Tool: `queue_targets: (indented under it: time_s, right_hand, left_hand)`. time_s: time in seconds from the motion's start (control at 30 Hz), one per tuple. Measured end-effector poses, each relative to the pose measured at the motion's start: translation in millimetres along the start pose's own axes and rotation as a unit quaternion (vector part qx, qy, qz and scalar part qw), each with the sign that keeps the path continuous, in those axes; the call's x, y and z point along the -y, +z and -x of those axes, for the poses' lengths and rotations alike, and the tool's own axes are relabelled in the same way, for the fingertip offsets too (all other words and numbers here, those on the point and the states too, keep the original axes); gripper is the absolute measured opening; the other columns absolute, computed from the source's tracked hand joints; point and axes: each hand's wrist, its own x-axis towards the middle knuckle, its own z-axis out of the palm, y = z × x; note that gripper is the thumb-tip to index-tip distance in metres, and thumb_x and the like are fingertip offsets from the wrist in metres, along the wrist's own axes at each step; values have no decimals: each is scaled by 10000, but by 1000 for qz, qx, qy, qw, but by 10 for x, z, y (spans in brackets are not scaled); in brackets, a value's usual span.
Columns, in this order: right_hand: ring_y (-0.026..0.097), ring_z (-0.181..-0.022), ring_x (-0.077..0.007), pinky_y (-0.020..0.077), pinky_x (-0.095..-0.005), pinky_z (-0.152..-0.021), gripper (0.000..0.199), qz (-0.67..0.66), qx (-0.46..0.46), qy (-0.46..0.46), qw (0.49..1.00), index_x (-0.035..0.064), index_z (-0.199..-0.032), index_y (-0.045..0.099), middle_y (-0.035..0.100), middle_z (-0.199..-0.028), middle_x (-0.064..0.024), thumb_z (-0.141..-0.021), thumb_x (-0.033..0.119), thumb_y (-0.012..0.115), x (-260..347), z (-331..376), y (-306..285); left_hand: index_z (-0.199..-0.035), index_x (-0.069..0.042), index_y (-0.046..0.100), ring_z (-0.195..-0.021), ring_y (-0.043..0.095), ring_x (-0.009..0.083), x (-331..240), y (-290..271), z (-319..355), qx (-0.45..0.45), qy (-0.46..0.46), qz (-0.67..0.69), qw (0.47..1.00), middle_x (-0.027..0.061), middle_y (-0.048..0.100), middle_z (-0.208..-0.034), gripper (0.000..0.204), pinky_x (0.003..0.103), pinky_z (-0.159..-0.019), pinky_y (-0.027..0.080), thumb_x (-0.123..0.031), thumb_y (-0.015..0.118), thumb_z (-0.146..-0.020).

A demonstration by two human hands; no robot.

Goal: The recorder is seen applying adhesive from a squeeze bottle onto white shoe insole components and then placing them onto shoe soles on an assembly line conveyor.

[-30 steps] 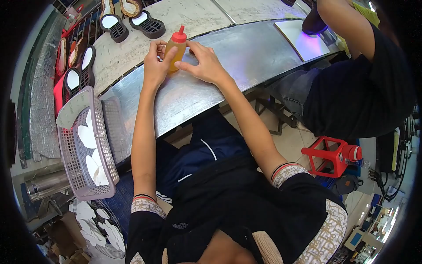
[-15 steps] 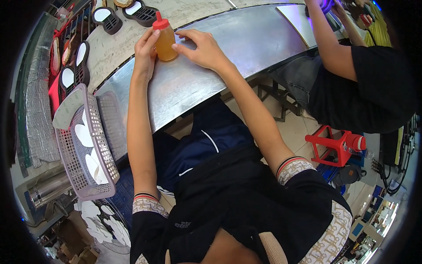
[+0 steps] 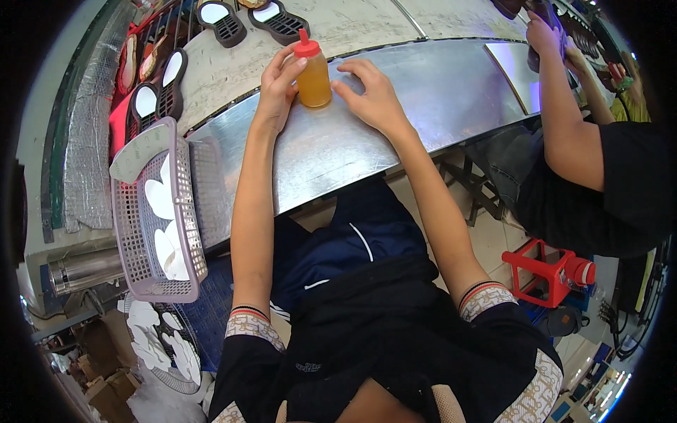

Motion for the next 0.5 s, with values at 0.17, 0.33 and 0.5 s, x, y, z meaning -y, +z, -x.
queue_targets:
  time_s: [0.17, 0.33, 0.5]
  right_hand:
    - [582, -998, -246, 441, -315, -883, 324, 21, 44, -20, 999, -15, -1037, 597, 606, -1064, -129, -792, 185, 667, 35, -13, -56]
    - [593, -974, -250, 448, -316, -872, 319, 16, 66, 8, 998, -14, -1034, 602, 617, -1038, -141, -788, 180, 666, 46, -31, 10]
    - [603, -942, -290, 462, -353, -845, 307, 39, 46, -6, 998, -11, -988, 623, 635, -996, -164, -761, 188, 674, -53, -35, -9]
  left_hand:
    - [-1192, 3, 505, -1068, 537, 187, -56, 21, -48, -32, 97, 6, 995, 133, 566, -1169, 463, 295, -911, 422, -141, 644, -774]
    - [-1117, 4, 564, -1018, 561, 189, -35, -109, -67, -58, 162, -59, 983, 116, 602, -1102, 368, 302, -873, 452, -87, 646, -770]
    - [-959, -13, 648, -836, 605, 152, 42, -57, -152, -152, 191, -133, 961, 73, 658, -891, 212, 280, -764, 483, -163, 657, -809]
